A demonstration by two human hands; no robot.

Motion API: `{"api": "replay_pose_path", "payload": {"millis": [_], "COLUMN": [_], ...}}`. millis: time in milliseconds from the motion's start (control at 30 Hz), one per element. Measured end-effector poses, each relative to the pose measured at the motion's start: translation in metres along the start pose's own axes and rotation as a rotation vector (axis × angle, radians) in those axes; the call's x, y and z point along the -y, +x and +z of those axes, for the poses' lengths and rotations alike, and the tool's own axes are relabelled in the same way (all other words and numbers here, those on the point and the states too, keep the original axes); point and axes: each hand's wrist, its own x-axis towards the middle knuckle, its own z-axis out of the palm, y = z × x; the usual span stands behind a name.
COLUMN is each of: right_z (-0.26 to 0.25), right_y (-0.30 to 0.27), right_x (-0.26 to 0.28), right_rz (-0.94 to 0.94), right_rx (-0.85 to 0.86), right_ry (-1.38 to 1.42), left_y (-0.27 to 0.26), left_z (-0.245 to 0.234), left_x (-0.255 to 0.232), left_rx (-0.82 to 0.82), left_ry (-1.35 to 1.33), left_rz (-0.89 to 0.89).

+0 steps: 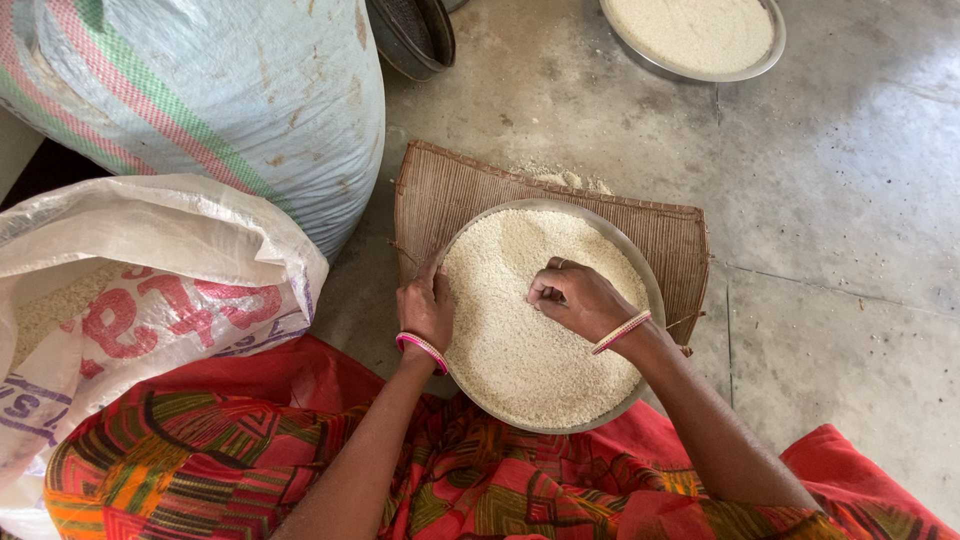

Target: The person sits on the floor and sifts through a large metal tray of white grains by hand, picking out small impurities and discarding them. The person repeatedly spreads and inspects the grains in the tray.

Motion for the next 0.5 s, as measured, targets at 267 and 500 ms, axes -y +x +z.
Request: {"api": "replay_pose_path", "payload": {"millis": [267, 500], "right_z": [-0.024, -0.064], "right_y": [-0.014, -0.028], "right_x": [0.002, -0.033], "right_rz": [-0.083, -0.236], "right_rx": [-0.05, -0.69], "right_ry": [-0.076, 1.525], "left_y": [0.0, -0.002], "left_z": [-0.004, -0.005], "left_x": [-0.008, -0.006], "left_rx": [0.03, 0.029], "left_ry": [0.058, 0.061], "left_rz": [-0.089, -0.105]}}
